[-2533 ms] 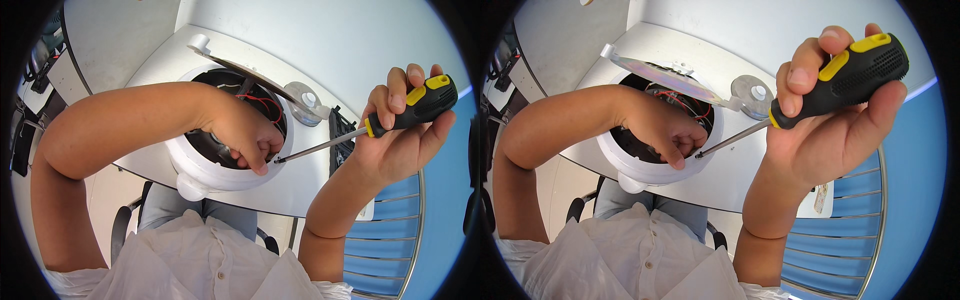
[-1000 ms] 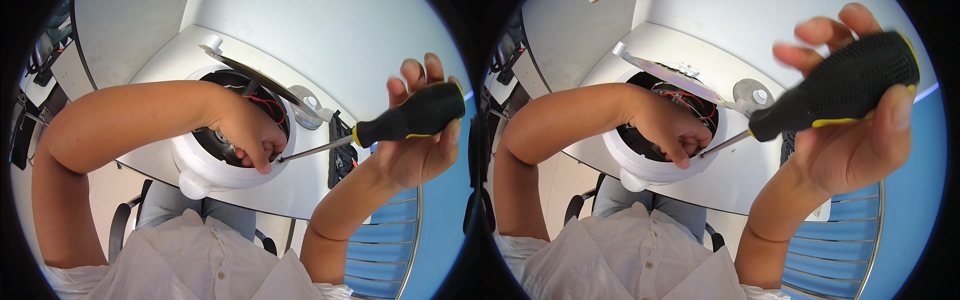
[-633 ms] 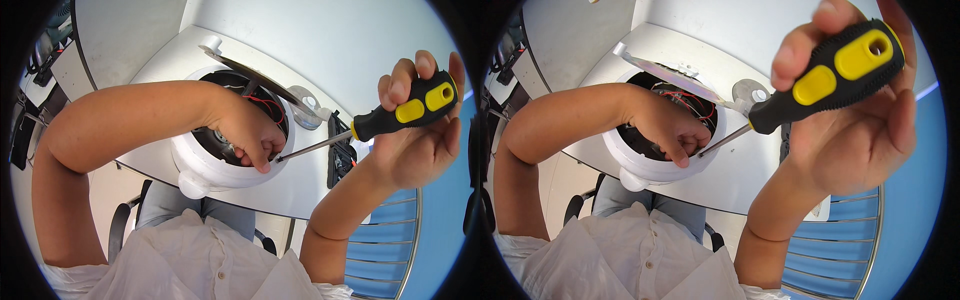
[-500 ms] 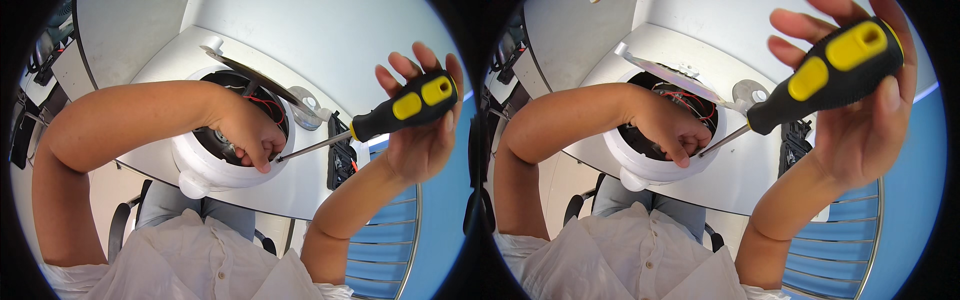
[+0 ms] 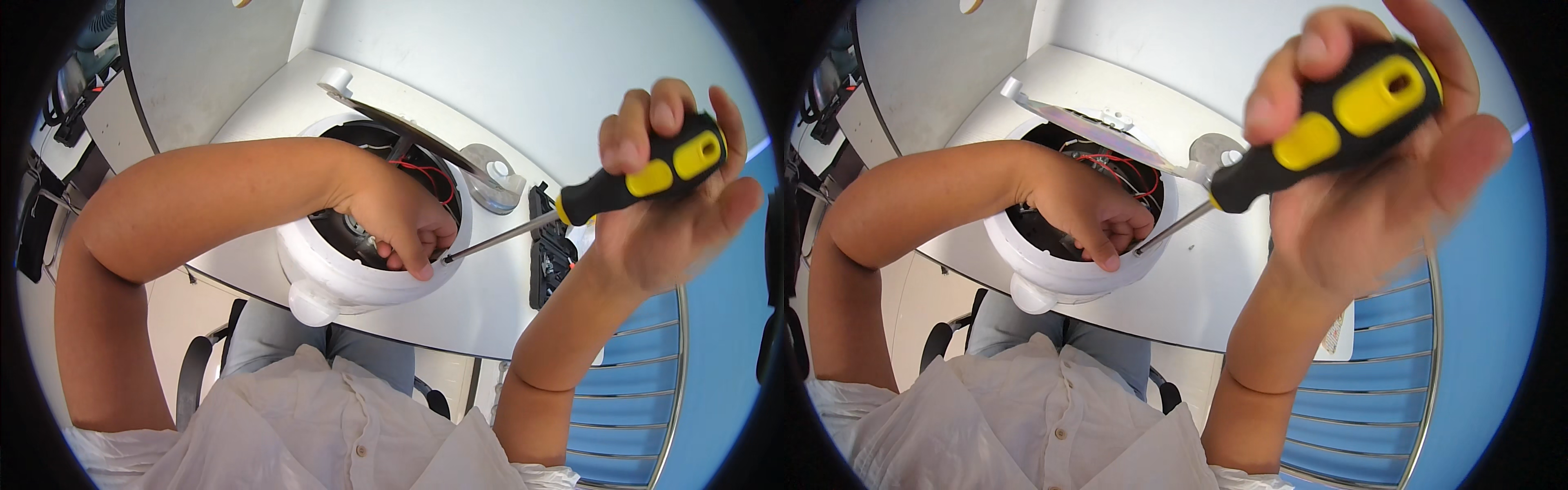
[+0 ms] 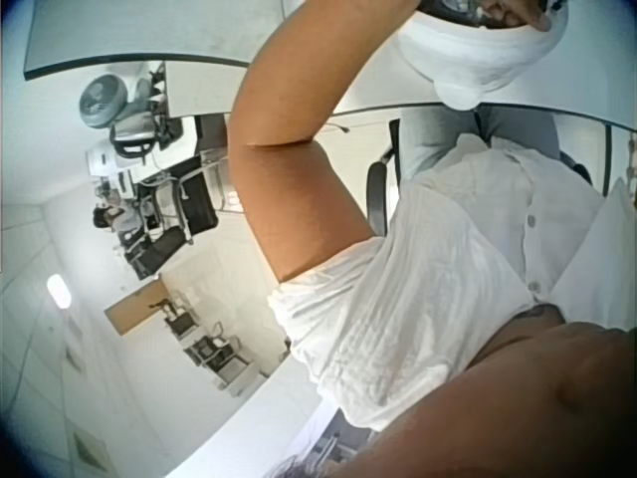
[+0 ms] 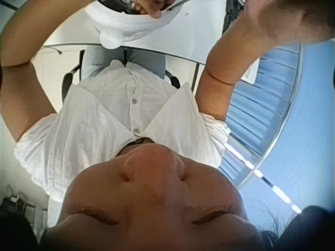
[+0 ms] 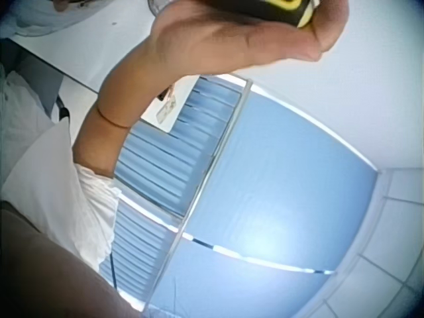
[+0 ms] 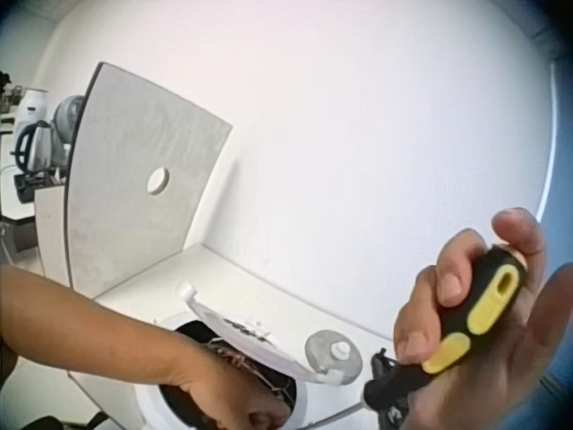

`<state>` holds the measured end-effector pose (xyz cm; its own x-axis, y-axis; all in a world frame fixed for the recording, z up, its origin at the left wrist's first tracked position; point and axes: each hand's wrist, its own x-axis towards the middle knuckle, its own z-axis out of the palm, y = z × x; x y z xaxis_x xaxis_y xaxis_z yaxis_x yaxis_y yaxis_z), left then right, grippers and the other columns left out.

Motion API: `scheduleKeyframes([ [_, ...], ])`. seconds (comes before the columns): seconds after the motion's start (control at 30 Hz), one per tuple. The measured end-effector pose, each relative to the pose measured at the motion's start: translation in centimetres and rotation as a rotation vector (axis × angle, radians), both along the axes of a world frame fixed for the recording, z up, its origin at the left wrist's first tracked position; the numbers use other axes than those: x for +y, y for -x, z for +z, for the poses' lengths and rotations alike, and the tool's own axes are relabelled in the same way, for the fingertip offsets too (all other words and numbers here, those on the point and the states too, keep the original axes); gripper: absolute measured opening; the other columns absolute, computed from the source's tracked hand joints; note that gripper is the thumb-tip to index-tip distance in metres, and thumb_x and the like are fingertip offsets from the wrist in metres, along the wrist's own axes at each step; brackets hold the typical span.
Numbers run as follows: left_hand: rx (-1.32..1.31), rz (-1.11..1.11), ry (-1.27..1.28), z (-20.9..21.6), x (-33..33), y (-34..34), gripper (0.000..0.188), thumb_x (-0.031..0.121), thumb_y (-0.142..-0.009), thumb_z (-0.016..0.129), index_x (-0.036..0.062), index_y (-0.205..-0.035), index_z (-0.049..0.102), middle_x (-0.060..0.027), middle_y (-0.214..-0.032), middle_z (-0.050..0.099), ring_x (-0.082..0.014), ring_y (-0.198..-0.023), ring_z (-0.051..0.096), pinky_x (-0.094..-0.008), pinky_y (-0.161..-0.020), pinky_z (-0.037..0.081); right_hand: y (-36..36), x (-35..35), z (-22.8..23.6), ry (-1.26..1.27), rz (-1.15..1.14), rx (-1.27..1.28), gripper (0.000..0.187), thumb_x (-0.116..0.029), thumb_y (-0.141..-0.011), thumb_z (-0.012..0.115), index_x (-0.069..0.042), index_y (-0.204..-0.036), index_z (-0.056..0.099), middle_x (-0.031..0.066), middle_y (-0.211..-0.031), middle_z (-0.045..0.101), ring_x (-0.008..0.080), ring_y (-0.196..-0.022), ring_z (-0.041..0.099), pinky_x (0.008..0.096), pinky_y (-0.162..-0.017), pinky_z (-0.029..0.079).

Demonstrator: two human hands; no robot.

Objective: The person uses a screwdriver to tighten screws on the internal components of a white circular device. They then place a circular metal cover over the opening and secure it with screws.

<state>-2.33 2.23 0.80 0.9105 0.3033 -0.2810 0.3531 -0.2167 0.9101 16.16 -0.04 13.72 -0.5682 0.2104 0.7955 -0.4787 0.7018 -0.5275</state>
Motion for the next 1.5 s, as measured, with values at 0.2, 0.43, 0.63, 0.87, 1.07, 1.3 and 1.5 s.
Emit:
scheduleKeyframes([
  [0.2,-0.014,0.016,-0.006,-0.3,-0.1,0.3,0.040,0.023,-0.082,0.066,-0.0026,-0.109,0.052,-0.0009,-0.076,0.057,-0.0086,-0.067,0.051,-0.0222,-0.059,0.041,0.5,-1.0,0.5,-0.194,-0.431,-0.022,0.059,-0.027,-0.087,0.060,-0.003,-0.135,0.036,0.0218,-0.108,0.051,0.0228,-0.070,0.059,0.0284,-0.062,0.053],
  [0.43,0.004,-0.001,-0.027,0.3,-0.3,-0.3,0.042,0.024,-0.082,0.066,-0.0027,-0.110,0.052,-0.0009,-0.077,0.058,-0.0087,-0.068,0.051,-0.0219,-0.060,0.040,-0.8,-1.0,0.6,-0.448,-0.762,0.019,0.050,-0.035,-0.088,0.055,0.004,-0.118,0.048,0.0149,-0.089,0.061,0.0217,-0.073,0.061,0.0289,-0.063,0.054],
  [0.63,-0.025,-0.004,0.005,-0.4,0.0,-0.3,0.041,0.024,-0.082,0.065,-0.0024,-0.110,0.052,-0.0004,-0.077,0.058,-0.0086,-0.068,0.050,-0.0222,-0.061,0.040,0.1,-1.5,1.7,-0.217,-0.447,-0.264,0.061,-0.027,-0.087,0.049,0.007,-0.134,0.031,0.0247,-0.118,0.052,0.0340,-0.097,0.063,0.0419,-0.080,0.056],
  [0.87,-0.007,-0.017,-0.018,0.1,0.0,-0.3,0.041,0.024,-0.082,0.065,-0.0026,-0.110,0.052,-0.0007,-0.077,0.058,-0.0089,-0.067,0.050,-0.0225,-0.061,0.040,0.4,-1.5,-0.4,-0.356,-1.039,-0.033,0.050,-0.012,-0.080,0.062,0.001,-0.124,0.044,0.0167,-0.093,0.059,0.0236,-0.074,0.065,0.0332,-0.068,0.055],
  [1.07,0.004,-0.017,-0.031,0.1,0.0,-0.2,0.041,0.024,-0.082,0.065,-0.0032,-0.110,0.052,-0.0011,-0.076,0.058,-0.0093,-0.067,0.050,-0.0228,-0.060,0.040,1.6,-0.8,-2.0,-0.241,-0.548,0.177,0.047,-0.017,-0.088,0.055,-0.004,-0.129,0.036,0.0245,-0.108,0.054,0.0275,-0.069,0.062,0.0285,-0.055,0.051],
  [1.3,-0.023,-0.009,-0.025,-0.1,0.0,-0.1,0.041,0.024,-0.082,0.066,-0.0034,-0.109,0.052,-0.0009,-0.076,0.058,-0.0092,-0.067,0.050,-0.0227,-0.060,0.040,-0.5,-1.2,0.8,-0.052,-0.222,-0.107,0.057,-0.026,-0.090,0.049,-0.003,-0.139,0.029,0.0277,-0.122,0.050,0.0399,-0.104,0.059,0.0458,-0.082,0.055],
  [1.5,-0.015,-0.033,-0.024,-0.3,0.3,-0.4,0.042,0.025,-0.081,0.066,-0.0032,-0.109,0.052,-0.0009,-0.076,0.058,-0.0092,-0.068,0.051,-0.0228,-0.061,0.040,-2.7,-1.5,1.7,-0.550,-1.125,-0.192,0.040,-0.021,-0.083,0.063,-0.004,-0.119,0.056,0.0135,-0.096,0.062,0.0160,-0.081,0.060,0.0250,-0.077,0.048],
])
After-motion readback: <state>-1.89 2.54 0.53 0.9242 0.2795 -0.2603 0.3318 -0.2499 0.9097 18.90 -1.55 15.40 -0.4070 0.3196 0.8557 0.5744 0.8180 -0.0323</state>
